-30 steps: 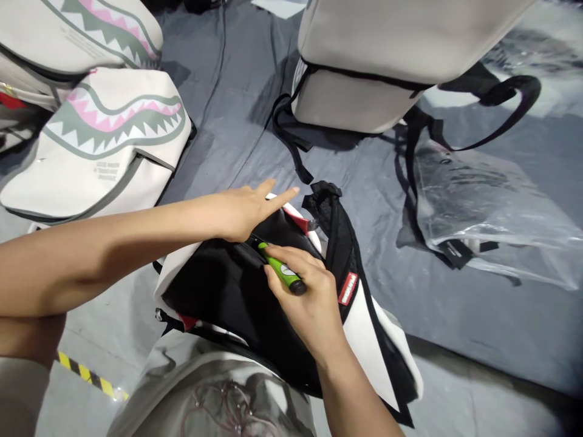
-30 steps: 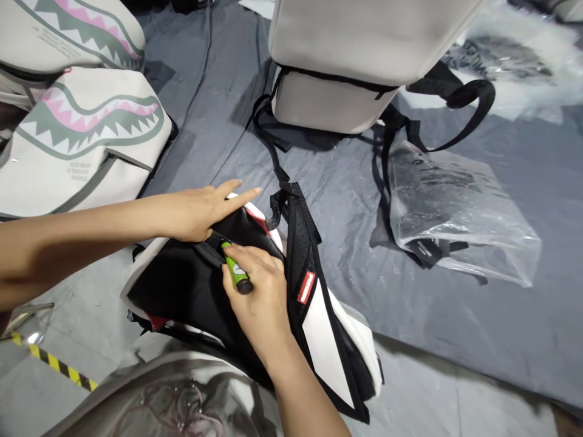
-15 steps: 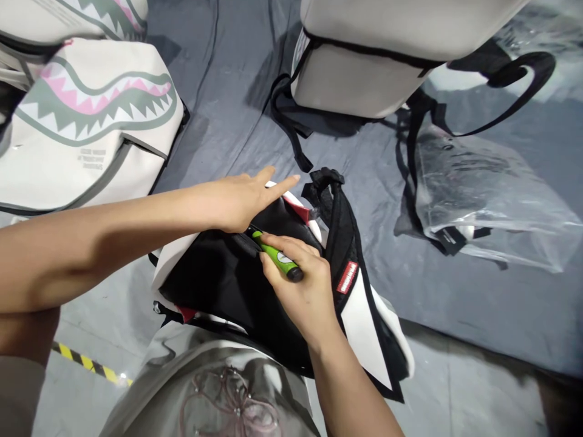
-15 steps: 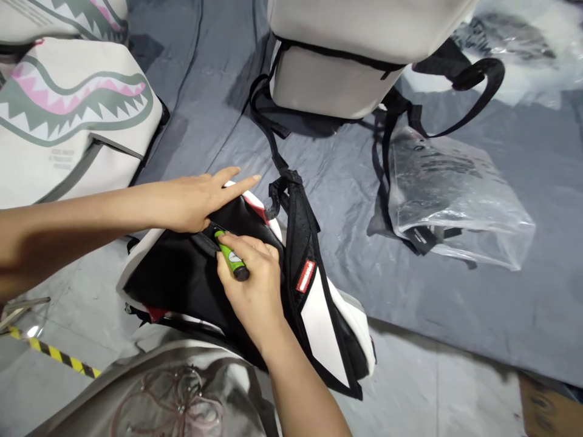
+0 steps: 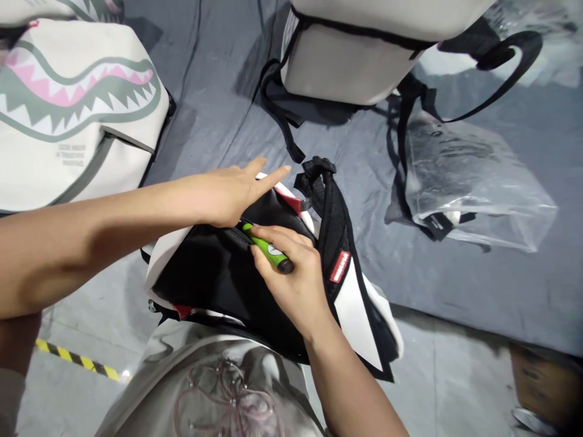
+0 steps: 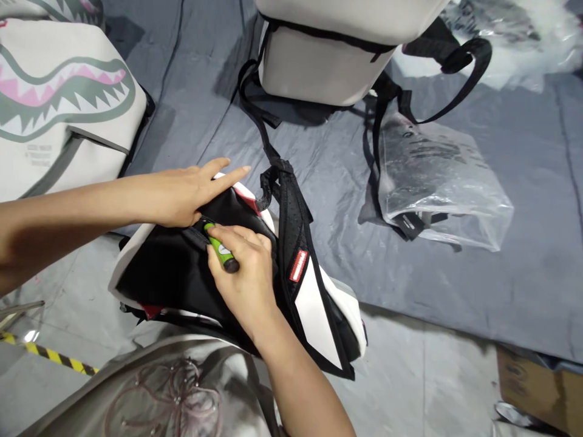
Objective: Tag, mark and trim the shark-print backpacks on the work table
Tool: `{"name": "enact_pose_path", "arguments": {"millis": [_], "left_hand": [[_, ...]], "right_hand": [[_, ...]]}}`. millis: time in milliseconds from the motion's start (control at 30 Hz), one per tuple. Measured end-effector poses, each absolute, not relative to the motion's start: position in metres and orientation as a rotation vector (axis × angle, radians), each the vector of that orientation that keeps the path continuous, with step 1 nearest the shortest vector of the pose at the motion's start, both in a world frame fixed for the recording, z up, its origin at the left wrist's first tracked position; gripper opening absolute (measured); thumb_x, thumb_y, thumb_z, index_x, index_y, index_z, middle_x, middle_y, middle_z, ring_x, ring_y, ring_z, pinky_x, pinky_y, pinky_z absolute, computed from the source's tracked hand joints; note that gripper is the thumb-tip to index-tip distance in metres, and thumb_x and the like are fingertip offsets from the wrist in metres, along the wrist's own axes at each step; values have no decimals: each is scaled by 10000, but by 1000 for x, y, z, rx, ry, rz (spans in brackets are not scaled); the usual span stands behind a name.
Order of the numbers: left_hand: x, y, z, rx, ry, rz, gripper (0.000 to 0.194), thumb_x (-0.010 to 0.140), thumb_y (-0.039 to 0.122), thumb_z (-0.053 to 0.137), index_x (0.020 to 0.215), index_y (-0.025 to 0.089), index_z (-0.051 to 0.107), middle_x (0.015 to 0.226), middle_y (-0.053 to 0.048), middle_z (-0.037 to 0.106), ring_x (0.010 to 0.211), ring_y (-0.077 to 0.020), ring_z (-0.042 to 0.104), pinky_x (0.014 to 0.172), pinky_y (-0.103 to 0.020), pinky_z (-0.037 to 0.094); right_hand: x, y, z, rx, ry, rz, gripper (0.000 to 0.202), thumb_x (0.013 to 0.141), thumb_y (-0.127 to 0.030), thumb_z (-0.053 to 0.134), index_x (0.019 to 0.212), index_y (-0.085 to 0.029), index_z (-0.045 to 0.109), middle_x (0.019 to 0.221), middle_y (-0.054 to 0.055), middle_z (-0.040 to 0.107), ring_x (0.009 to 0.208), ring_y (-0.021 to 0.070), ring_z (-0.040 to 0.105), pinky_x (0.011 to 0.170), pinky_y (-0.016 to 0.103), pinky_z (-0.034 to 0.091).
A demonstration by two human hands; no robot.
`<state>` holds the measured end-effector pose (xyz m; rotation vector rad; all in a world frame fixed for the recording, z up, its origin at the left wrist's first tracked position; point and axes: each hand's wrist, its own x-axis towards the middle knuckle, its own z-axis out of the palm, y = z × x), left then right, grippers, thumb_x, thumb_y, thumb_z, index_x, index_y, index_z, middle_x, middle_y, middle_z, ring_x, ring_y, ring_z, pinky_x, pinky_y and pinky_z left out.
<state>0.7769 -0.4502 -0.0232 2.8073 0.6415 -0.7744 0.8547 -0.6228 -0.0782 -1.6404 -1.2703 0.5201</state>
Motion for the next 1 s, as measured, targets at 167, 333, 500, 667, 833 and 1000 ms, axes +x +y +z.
{"name": "enact_pose_path", "arguments": {"millis": [167, 333, 500, 667, 833, 1000], "left_hand": [[777, -451, -22, 2819, 656, -797, 1211, 757, 167, 643, 1506, 401, -279, 1674, -112, -25, 1270, -342, 513, 973, -404, 470], [776, -453, -19, 2831, 644, -758, 1171, 758, 104, 626, 1549, 367, -196, 1667, -139, 42, 1269, -330, 526, 927, -364, 494], [775, -454, -20, 2829, 663, -767, 1159, 754, 97, 634, 1563, 359, -153, 1669, -156, 28, 1274, -344, 530, 912, -372, 506], [774, -453, -22, 2832, 646, -728, 1142, 762, 99, 625, 1566, 364, -142, 1673, -155, 17, 1305, -362, 512, 925, -388, 506], [774, -452, -22, 2832, 647, -727, 1145, 757, 94, 630, 1569, 354, -135, 1671, -165, 19, 1309, -357, 509, 922, -382, 510], [770, -453, -22, 2848, 622, -694, 1099, 781, 77, 609, 1575, 338, -104, 1666, -167, 53, 1280, -345, 526, 906, -366, 515]], "right_hand": [[856, -626, -79, -1637, -1289, 493, 262, 847, -115, 650, 1051, -260, 728, 1108, 28, 757, 1062, 221, 680, 976, 431, 478], [855, -625, -83, -1640, -1254, 505, 269, 845, -126, 654, 1054, -279, 726, 1112, 19, 758, 1061, 221, 682, 973, 434, 479], [855, -627, -80, -1700, -1295, 429, 245, 855, -141, 642, 1049, -270, 720, 1085, 30, 762, 1028, 230, 693, 941, 445, 468], [855, -628, -80, -1693, -1285, 442, 227, 861, -162, 648, 1044, -275, 719, 1074, 31, 763, 1021, 231, 693, 940, 447, 471], [855, -628, -84, -1686, -1233, 484, 200, 855, -186, 671, 1030, -263, 730, 1038, 24, 765, 999, 222, 694, 929, 427, 481], [853, -628, -85, -1686, -1181, 492, 192, 857, -189, 675, 1027, -254, 735, 1034, 30, 763, 998, 221, 688, 927, 427, 484]]}}
